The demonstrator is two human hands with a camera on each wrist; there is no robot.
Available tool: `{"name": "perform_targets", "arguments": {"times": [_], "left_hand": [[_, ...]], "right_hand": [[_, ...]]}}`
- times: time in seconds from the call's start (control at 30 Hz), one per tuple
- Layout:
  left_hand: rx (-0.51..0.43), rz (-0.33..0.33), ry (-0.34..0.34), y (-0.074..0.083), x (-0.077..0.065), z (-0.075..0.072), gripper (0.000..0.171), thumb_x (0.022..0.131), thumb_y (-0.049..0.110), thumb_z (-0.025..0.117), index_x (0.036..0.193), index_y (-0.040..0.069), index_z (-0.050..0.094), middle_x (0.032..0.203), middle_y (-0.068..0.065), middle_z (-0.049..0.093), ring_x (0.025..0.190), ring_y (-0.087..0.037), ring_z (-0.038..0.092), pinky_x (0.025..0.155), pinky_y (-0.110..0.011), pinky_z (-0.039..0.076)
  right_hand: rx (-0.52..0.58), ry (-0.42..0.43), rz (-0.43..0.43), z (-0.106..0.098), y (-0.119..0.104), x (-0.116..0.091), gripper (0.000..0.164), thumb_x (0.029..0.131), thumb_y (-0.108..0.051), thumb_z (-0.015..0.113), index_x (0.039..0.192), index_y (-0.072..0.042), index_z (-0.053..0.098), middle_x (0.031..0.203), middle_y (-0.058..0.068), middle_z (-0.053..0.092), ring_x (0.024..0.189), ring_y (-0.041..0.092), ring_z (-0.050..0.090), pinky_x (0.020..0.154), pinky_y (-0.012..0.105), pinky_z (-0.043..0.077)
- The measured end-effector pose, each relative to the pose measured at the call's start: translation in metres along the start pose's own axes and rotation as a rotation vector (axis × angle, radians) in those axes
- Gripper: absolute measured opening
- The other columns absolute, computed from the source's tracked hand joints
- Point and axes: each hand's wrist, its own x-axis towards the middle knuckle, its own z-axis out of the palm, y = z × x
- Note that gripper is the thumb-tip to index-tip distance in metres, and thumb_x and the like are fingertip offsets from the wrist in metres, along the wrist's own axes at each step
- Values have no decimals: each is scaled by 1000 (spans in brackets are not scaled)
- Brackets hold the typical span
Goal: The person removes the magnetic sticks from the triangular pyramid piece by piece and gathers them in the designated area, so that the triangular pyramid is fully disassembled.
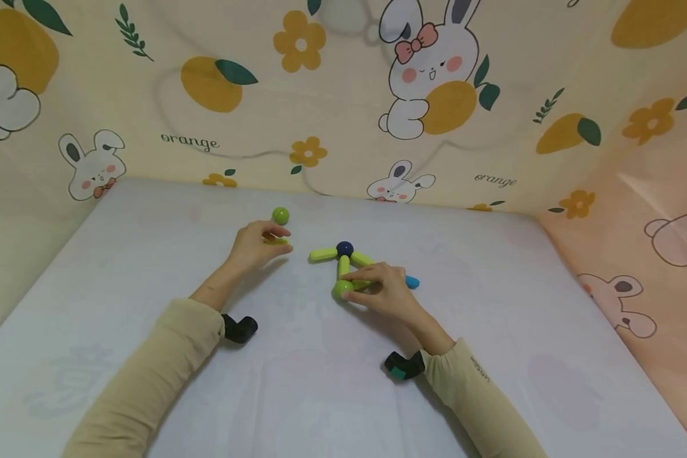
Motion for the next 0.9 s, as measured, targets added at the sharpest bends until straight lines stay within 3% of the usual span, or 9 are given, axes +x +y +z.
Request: {"name": "perform_targets", "arguments": {"times": [0.47, 0.73, 0.83, 0.9], "left_hand": [[-11, 76, -134, 9, -3, 26, 33, 83, 13, 72, 113, 2, 67, 110, -16, 68, 99, -28, 64, 88, -38, 51], [-16, 25, -161, 11, 0, 31, 33, 84, 11, 72, 115, 2, 66, 111, -14, 68, 102, -27, 63, 90, -38, 50], [-27, 14, -175, 11, 1, 33, 33, 83, 9, 71, 116, 3, 65, 112, -14, 67, 102, -26, 63, 90, -37, 50], [-36, 17, -190, 11, 1, 34, 34, 83, 8, 71, 116, 2, 65, 114, -14, 66, 101, -26, 64, 89, -36, 51]], "right_hand": [[-31, -42, -8, -3, -14, -2, 31, 77, -24, 81, 106, -16, 75, 101, -4, 74, 95, 20, 59, 82, 40, 25], [70, 9, 80, -7, -14, 11, 30, 83, -22, 76, 111, -11, 73, 109, 7, 71, 94, 25, 58, 72, 31, 46], [86, 32, 127, -6, -13, 19, 30, 86, -22, 73, 113, -10, 71, 116, 9, 68, 107, 28, 57, 87, 41, 49], [94, 50, 168, -5, -12, 24, 31, 87, -23, 71, 115, -11, 70, 120, 8, 66, 118, 28, 54, 99, 50, 43]]}}
